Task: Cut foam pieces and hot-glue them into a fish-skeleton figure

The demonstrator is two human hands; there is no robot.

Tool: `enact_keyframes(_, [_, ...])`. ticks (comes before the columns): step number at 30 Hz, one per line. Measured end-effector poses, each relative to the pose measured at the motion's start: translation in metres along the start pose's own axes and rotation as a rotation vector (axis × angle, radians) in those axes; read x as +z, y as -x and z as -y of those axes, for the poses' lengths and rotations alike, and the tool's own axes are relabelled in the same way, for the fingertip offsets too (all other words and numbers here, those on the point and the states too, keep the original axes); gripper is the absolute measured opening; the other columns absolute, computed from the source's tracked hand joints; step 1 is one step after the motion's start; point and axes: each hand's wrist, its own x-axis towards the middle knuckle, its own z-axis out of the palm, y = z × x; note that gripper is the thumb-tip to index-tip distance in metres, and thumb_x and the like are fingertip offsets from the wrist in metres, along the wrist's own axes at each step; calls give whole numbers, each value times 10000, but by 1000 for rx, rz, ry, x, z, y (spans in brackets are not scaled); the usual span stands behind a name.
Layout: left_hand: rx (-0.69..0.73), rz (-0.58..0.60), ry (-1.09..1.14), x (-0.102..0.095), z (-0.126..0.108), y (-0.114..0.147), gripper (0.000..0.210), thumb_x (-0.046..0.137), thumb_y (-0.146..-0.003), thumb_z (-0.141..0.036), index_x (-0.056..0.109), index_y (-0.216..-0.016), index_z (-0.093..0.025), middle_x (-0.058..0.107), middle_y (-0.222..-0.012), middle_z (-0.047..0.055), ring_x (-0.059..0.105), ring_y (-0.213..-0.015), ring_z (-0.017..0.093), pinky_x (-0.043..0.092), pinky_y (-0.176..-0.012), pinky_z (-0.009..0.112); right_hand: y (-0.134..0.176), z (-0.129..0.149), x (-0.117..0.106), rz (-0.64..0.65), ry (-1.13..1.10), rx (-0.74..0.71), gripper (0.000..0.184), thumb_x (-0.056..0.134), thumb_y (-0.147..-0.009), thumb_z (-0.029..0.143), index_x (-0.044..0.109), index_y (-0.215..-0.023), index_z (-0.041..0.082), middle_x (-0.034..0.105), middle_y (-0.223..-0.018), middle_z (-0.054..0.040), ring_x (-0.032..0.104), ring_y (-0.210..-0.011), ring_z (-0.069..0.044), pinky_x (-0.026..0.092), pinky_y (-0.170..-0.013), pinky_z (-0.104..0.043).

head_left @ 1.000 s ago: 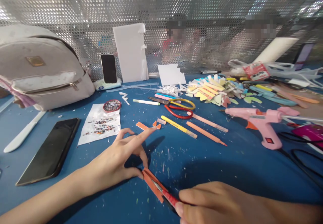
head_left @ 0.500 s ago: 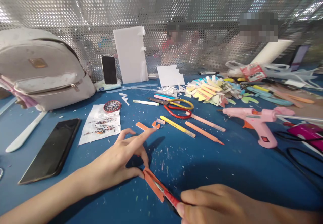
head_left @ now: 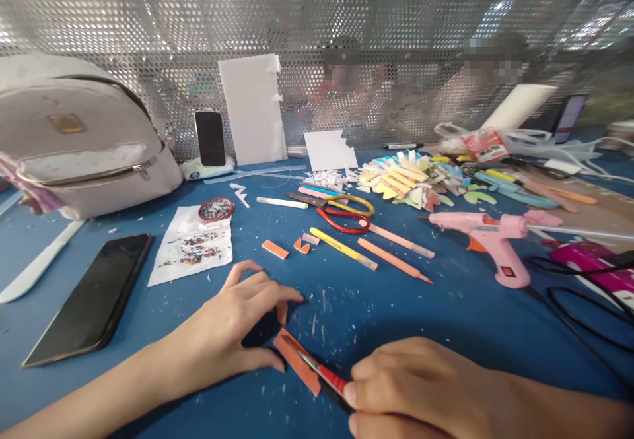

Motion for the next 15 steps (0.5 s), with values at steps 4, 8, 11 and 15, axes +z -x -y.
enact_keyframes(4, [4, -13, -8, 4, -5, -5, 310, 816, -839, -334, 610, -1060, -266, 639, -995, -47, 605, -939, 156, 166, -1083, 354, -9, -18, -10, 27, -94, -136, 179, 445, -1043, 167, 616, -1093, 156, 711, -980, -39, 684, -854, -122, 530, -830, -217])
enact_keyframes(8, [-24, -78, 11, 8, -9, -4, 215, 815, -848, -269, 633, -961, -255, 620, -934, -59, 593, -884, 137, 175, -1076, 352, -14, -27, -7, 51, -100, -90, 275, 635, -917, 277, 572, -1162, 168, 654, -999, -65, 656, -826, -150, 526, -743, -237])
enact_keyframes(11, [-52, -117, 28, 11, -9, -2, 222, 830, -827, -212, 639, -932, -254, 631, -915, -67, 588, -870, 136, 173, -1077, 361, -15, -29, 0, 51, -134, -60, 364, 629, -900, 320, 513, -1208, 163, 650, -891, -25, 649, -789, -159, 502, -678, -255])
enact_keyframes(15, [-66, -120, 37, 13, -9, -1, 224, 840, -817, -216, 656, -939, -255, 640, -908, -64, 576, -857, 137, 200, -1059, 357, -12, -31, 9, 44, -159, -73, 306, 538, -919, 245, 492, -1205, 145, 659, -827, -16, 643, -734, -163, 501, -687, -289])
